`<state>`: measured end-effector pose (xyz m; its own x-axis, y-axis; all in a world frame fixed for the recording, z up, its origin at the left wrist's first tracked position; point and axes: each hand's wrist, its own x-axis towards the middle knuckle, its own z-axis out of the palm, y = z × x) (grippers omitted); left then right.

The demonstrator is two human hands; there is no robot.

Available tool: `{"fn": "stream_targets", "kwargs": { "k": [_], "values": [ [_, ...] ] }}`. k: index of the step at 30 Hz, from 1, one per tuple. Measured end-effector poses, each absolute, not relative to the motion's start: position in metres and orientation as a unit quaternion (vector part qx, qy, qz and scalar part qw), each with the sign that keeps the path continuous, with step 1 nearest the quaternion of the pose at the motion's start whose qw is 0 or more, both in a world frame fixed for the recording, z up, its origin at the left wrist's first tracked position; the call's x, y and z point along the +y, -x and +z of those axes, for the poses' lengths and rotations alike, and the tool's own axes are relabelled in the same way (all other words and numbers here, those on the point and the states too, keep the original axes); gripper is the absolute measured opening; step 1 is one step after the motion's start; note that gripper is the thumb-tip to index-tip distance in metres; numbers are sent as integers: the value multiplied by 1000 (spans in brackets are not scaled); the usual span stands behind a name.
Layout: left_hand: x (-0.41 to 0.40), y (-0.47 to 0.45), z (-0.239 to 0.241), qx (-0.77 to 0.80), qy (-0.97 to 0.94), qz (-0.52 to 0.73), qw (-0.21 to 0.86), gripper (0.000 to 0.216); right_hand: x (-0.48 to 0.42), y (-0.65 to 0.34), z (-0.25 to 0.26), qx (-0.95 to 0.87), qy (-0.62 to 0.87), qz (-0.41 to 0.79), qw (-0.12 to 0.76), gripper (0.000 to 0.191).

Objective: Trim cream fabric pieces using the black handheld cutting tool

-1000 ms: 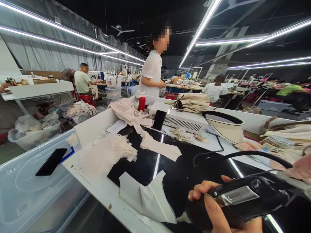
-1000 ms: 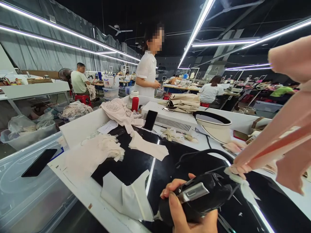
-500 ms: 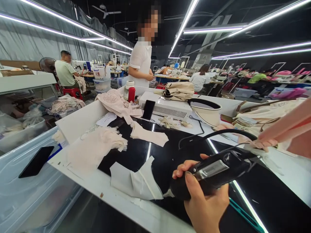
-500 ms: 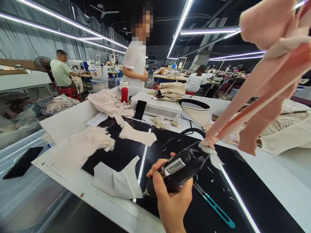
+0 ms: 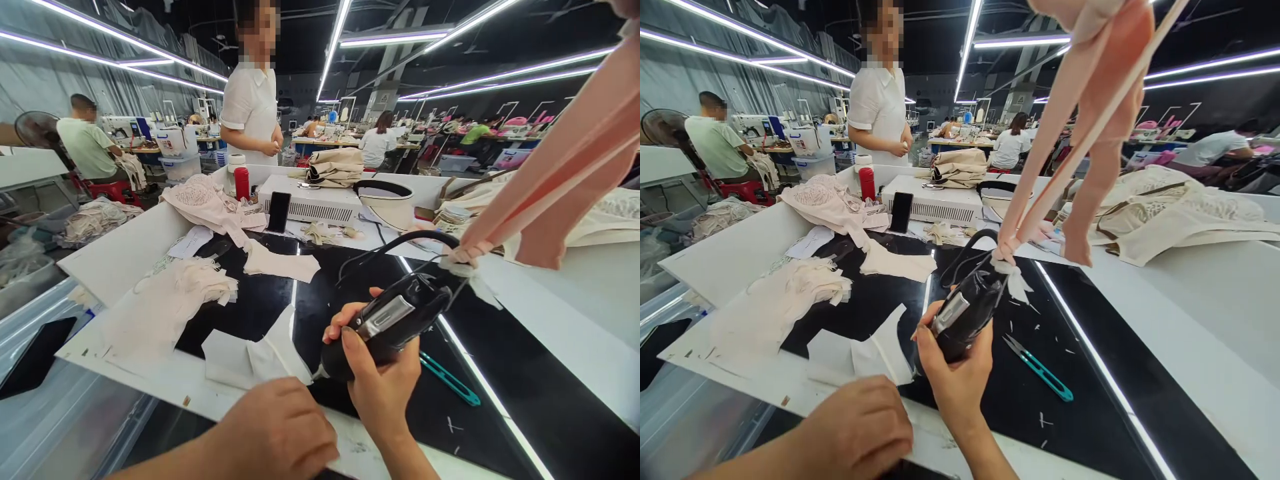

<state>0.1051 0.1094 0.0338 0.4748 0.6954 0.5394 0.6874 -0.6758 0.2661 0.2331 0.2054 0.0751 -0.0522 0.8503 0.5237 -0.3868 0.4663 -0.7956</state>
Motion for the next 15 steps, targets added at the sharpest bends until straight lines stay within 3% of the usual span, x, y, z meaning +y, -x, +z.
{"fn": "stream_targets", "kwargs": {
  "k": [7, 15],
  "values": [
    [131, -83, 23, 363, -874, 305, -103, 13, 203, -234, 75, -547, 211, 484, 650, 44],
    [142, -76, 16, 377, -879, 278, -86, 16, 203, -233, 78, -542, 210, 487, 652, 43]
  ]
}}
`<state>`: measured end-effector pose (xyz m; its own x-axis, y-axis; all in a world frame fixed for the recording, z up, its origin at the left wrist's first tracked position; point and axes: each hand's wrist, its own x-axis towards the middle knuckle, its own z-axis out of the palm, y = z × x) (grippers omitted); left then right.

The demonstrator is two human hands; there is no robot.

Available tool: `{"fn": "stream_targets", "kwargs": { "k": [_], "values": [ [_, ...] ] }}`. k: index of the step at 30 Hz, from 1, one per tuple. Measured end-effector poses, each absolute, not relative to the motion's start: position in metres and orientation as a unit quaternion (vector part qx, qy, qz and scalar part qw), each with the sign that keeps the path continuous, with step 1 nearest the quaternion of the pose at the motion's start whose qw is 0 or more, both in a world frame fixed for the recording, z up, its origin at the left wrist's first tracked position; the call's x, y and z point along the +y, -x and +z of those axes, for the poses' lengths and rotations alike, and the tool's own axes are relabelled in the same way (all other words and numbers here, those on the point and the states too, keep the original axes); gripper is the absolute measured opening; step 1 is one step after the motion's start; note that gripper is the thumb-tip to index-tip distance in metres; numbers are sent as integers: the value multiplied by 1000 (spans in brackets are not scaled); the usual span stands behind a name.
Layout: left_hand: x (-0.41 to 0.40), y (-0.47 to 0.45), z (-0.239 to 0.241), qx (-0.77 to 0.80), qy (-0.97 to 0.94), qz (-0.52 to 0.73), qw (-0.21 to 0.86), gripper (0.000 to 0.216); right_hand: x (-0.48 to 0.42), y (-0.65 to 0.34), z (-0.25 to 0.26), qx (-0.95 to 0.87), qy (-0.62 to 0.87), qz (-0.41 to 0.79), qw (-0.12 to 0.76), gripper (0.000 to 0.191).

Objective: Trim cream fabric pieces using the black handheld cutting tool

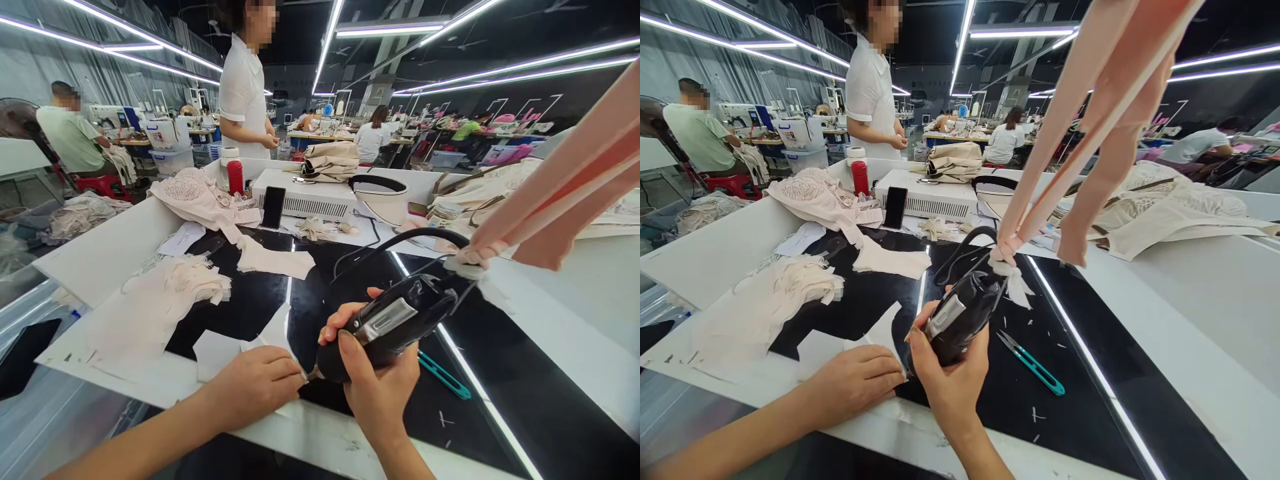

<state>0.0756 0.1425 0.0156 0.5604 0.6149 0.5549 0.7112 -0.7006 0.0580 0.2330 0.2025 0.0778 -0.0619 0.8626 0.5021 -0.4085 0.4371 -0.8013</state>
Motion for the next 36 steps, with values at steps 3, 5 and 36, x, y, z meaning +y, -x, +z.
{"fn": "stream_targets", "kwargs": {
  "k": [3, 5, 36],
  "values": [
    [142, -70, 15, -386, 878, -276, 68, 15, 201, -234, 78, -540, 208, 485, 655, 43],
    [141, -67, 14, -392, 876, -276, 57, 14, 200, -235, 79, -540, 214, 486, 653, 43],
    [131, -65, 12, -442, 855, -271, 10, 26, 211, -223, 79, -527, 226, 472, 670, 47]
  ]
}}
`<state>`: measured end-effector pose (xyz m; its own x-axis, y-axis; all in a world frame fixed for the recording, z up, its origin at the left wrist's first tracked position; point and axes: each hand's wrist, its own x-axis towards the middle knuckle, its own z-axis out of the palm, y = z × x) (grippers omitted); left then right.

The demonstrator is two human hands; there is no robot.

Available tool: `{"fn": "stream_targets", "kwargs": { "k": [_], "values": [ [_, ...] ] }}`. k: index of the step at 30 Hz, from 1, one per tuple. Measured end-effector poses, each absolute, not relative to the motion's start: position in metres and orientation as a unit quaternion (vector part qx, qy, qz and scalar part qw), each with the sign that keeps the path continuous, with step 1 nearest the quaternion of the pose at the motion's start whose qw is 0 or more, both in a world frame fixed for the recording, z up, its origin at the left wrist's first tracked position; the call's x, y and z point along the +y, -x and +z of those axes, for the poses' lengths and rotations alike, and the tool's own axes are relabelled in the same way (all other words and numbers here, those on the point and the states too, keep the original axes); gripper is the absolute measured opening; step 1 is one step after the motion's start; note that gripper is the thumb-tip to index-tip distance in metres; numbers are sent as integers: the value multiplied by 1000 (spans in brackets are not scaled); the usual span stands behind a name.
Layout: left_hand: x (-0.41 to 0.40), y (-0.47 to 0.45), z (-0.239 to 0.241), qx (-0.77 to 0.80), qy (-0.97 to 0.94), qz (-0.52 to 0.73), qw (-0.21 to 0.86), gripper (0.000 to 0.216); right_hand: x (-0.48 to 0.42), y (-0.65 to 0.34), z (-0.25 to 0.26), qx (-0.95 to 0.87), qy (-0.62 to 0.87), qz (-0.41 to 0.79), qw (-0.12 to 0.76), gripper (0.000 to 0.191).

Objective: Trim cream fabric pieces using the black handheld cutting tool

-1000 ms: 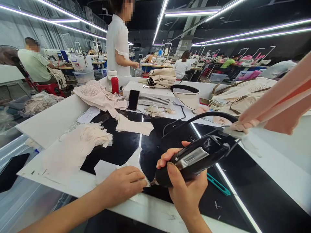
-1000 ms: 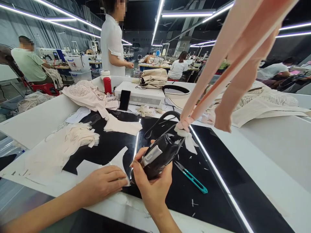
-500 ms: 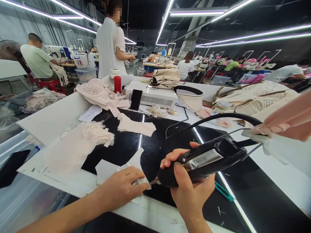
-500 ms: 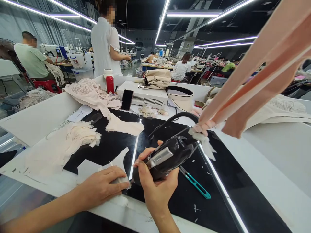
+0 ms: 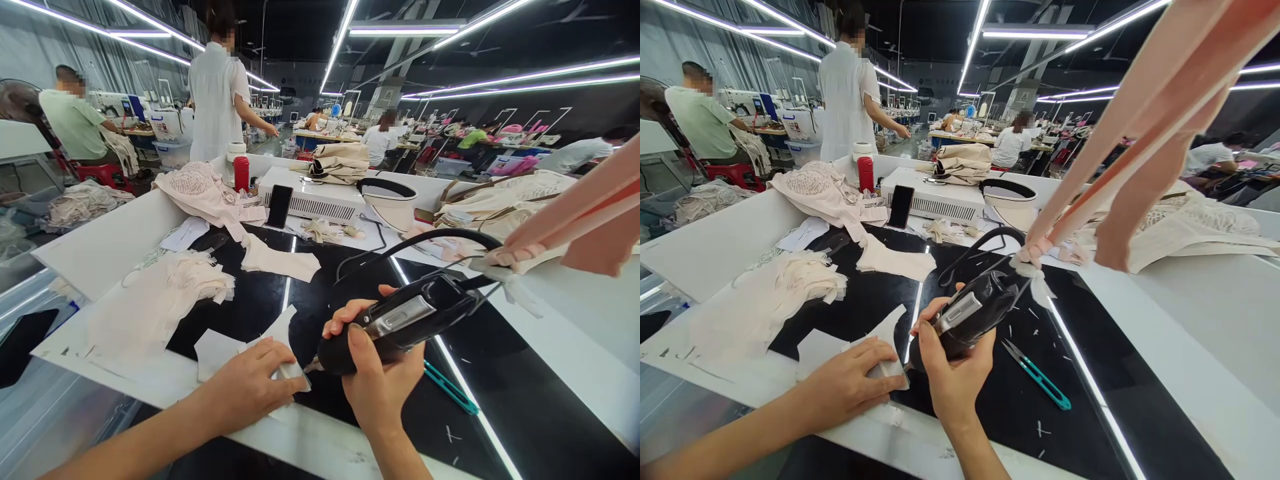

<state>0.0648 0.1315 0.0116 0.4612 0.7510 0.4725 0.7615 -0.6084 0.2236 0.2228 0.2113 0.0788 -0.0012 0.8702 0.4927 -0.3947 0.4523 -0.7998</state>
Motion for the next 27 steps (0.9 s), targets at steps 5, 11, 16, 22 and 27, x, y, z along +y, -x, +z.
{"fn": "stream_targets", "kwargs": {
  "k": [5, 11, 16, 22, 27],
  "values": [
    [131, -66, 13, -446, 852, -274, 6, 25, 210, -222, 80, -525, 230, 473, 669, 46],
    [130, -65, 13, -451, 851, -269, 4, 25, 211, -220, 79, -529, 236, 468, 667, 43],
    [130, -65, 10, -452, 848, -276, -4, 26, 213, -217, 80, -515, 223, 471, 680, 45],
    [130, -66, 12, -454, 848, -273, 6, 24, 213, -216, 81, -521, 224, 479, 670, 46],
    [131, -66, 12, -454, 847, -276, 8, 24, 212, -221, 80, -522, 238, 466, 673, 46]
  ]
}}
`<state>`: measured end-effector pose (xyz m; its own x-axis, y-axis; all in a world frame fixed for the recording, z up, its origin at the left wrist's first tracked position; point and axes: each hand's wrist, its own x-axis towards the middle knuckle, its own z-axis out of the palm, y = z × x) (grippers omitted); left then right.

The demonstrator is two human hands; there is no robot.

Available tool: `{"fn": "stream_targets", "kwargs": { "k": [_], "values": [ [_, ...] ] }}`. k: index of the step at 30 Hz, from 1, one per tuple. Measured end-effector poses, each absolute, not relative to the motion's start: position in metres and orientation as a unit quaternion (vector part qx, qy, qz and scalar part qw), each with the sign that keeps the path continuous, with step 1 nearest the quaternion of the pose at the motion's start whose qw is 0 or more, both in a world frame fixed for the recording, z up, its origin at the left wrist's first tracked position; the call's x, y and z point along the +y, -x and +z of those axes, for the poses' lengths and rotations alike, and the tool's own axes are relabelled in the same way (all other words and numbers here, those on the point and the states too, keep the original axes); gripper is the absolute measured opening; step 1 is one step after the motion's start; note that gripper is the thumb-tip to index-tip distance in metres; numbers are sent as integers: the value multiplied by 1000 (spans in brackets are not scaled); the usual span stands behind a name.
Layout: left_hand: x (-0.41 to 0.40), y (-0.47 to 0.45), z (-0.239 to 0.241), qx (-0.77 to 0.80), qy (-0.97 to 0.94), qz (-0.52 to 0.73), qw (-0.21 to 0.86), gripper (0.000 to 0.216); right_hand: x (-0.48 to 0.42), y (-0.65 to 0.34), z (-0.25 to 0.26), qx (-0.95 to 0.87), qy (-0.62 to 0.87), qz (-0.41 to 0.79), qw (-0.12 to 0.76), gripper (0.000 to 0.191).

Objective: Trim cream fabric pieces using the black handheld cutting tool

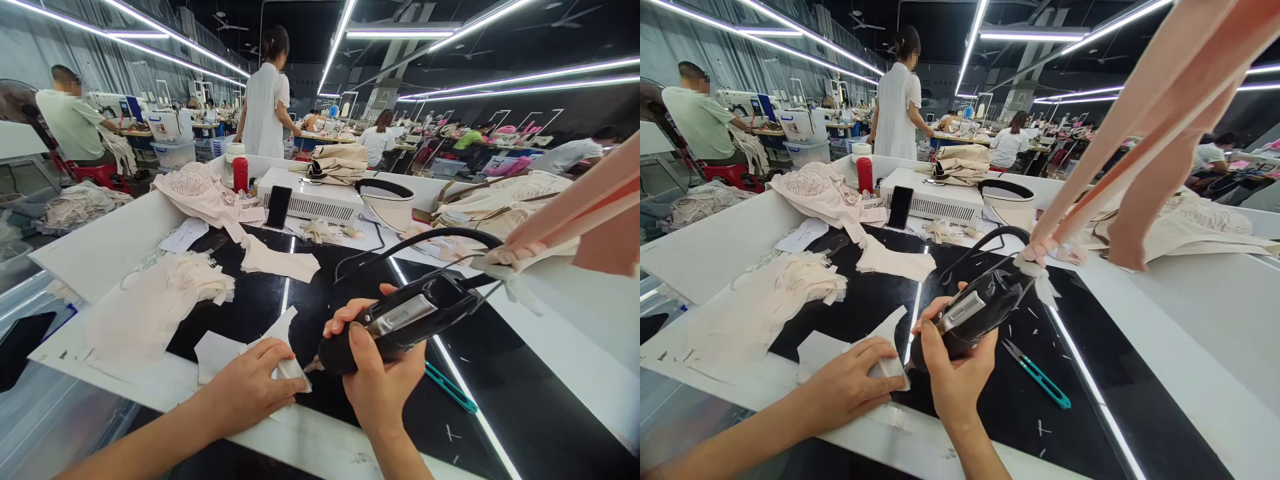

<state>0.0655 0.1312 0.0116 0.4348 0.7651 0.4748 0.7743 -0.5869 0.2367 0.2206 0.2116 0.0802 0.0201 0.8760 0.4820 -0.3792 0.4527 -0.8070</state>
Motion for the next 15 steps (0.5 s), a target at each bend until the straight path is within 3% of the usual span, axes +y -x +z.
{"fn": "stream_targets", "kwargs": {
  "k": [15],
  "values": [
    [130, -65, 8, -458, 847, -270, -9, 25, 209, -220, 77, -526, 224, 475, 668, 46]
  ]
}}
